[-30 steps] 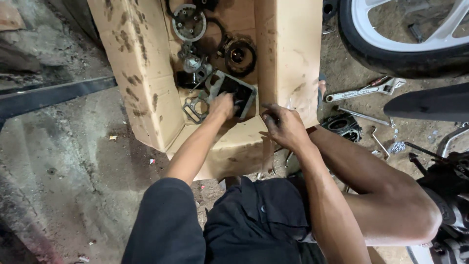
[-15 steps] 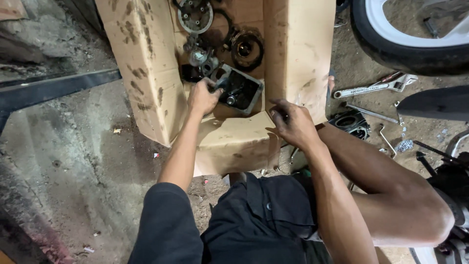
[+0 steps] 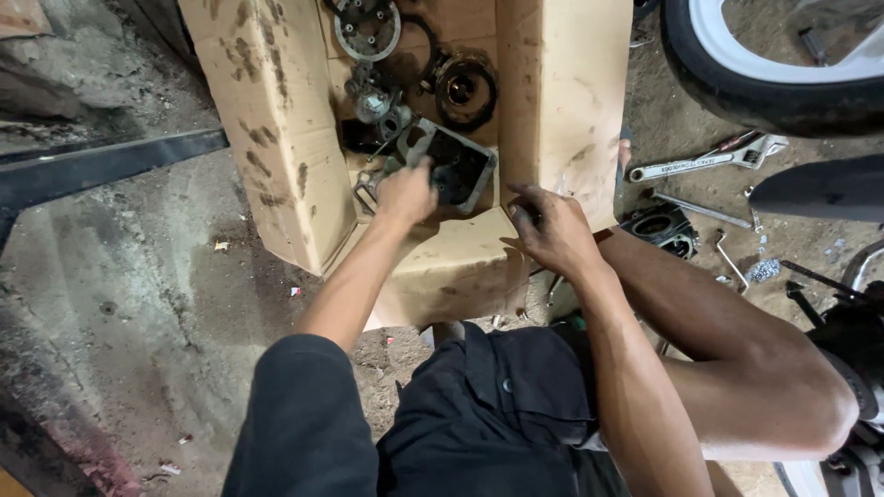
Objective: The person sits on the floor of a motorcycle repair workshop and works on a cylinder head removed from a motorcycle. They use a screwdriver on the part, fit a component into it, drive fasteners with a cordless drill, tap with a hammer, and handle a bracket and other small parts from a cardboard box.
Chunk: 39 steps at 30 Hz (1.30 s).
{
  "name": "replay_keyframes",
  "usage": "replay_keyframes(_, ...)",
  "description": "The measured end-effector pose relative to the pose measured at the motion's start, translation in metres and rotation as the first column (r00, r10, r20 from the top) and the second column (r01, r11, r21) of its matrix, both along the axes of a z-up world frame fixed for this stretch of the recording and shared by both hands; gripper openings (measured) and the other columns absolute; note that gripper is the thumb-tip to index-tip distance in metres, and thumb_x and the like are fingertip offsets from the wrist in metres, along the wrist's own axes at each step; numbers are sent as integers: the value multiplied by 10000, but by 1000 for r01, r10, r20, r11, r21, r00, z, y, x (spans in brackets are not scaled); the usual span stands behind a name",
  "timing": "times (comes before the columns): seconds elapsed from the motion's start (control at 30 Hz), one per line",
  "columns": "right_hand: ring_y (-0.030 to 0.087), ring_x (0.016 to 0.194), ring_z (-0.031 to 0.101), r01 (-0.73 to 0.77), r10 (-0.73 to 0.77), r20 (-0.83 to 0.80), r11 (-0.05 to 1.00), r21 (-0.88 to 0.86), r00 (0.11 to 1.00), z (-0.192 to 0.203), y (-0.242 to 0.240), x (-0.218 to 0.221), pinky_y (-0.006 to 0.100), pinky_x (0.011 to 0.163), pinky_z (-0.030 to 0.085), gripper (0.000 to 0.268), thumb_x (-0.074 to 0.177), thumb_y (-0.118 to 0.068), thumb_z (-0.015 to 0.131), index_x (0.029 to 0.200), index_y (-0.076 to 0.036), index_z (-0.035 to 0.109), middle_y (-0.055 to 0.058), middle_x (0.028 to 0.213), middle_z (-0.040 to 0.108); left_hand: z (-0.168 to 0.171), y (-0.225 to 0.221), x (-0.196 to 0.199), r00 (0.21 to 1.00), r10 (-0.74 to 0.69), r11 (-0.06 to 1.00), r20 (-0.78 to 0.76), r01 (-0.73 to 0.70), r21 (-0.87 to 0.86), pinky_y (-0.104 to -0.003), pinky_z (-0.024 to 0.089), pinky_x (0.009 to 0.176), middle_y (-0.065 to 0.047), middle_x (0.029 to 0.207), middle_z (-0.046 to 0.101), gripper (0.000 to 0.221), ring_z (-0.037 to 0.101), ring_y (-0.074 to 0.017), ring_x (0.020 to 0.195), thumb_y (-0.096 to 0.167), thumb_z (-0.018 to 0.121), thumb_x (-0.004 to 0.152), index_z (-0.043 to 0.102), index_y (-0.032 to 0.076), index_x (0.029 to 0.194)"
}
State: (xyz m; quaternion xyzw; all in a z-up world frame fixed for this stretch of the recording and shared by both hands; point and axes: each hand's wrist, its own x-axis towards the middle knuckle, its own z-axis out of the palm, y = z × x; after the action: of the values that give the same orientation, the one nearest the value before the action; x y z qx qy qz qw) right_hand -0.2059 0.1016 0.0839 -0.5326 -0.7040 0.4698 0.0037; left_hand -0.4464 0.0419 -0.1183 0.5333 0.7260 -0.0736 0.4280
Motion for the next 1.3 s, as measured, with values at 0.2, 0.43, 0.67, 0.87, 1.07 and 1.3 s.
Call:
replay_keyframes(0.2, 432, 965, 715, -20, 19, 26, 1000, 16, 999, 2, 0, 2, 582, 829, 549, 380, 926, -207, 647, 1288, -110, 709, 158, 978, 775, 35, 36, 24, 975, -212, 975, -70, 206, -78, -582, 546, 960, -289, 1141, 729, 704, 709, -458, 1098, 215, 445, 939, 258, 25, 1590)
replay_keyframes(0.43, 419, 973, 724, -47, 46, 31, 999, 20, 998, 1, -2, 2, 563, 847, 561, 380, 914, -174, 626, 1276, -97, 713, 146, 993, 782, -28, 27, 34, 993, -88, 987, -80, 76, -142, -556, 544, 951, -236, 1123, 742, 889, 700, -415, 1135, 458, 614, 867, 293, 27, 1574)
replay_keyframes(0.67, 441, 987, 714, -63, 63, 40, 998, 14, 997, 7, 3, -1, 581, 851, 552, 366, 921, -189, 619, 1259, -87, 716, 176, 1014, 774, -69, 18, 28, 978, -102, 984, -182, 126, 123, -561, 587, 844, -203, 1035, 758, 553, 749, -406, 991, 305, 506, 994, 460, 133, 1518)
replay_keyframes(0.87, 459, 977, 710, -80, 79, 36, 996, 25, 996, 6, 4, 2, 600, 836, 552, 364, 915, -186, 627, 1253, -74, 708, 193, 1002, 768, -45, 16, 42, 987, -89, 957, -136, 122, 263, -578, 604, 757, -195, 1013, 725, 479, 753, -405, 909, 137, 464, 959, 491, 103, 1437)
replay_keyframes(1.07, 472, 994, 705, -51, 51, 11, 999, 4, 999, 5, 0, 6, 608, 852, 543, 362, 923, -174, 626, 1256, -50, 695, 219, 1014, 761, -22, 12, -2, 973, 232, 963, 1, -229, 141, -521, 611, 803, -146, 928, 763, 369, 746, -374, 973, 248, 740, 789, 754, 134, 1140)
replay_keyframes(1.3, 444, 1004, 709, -61, 61, 36, 998, -10, 997, -3, 1, 8, 598, 864, 543, 360, 925, -192, 633, 1258, -71, 696, 187, 1020, 766, 15, -8, -67, 805, 552, 791, 219, -588, 170, -420, 598, 813, -110, 978, 775, 382, 747, -299, 988, 225, 770, 822, 710, 133, 1188)
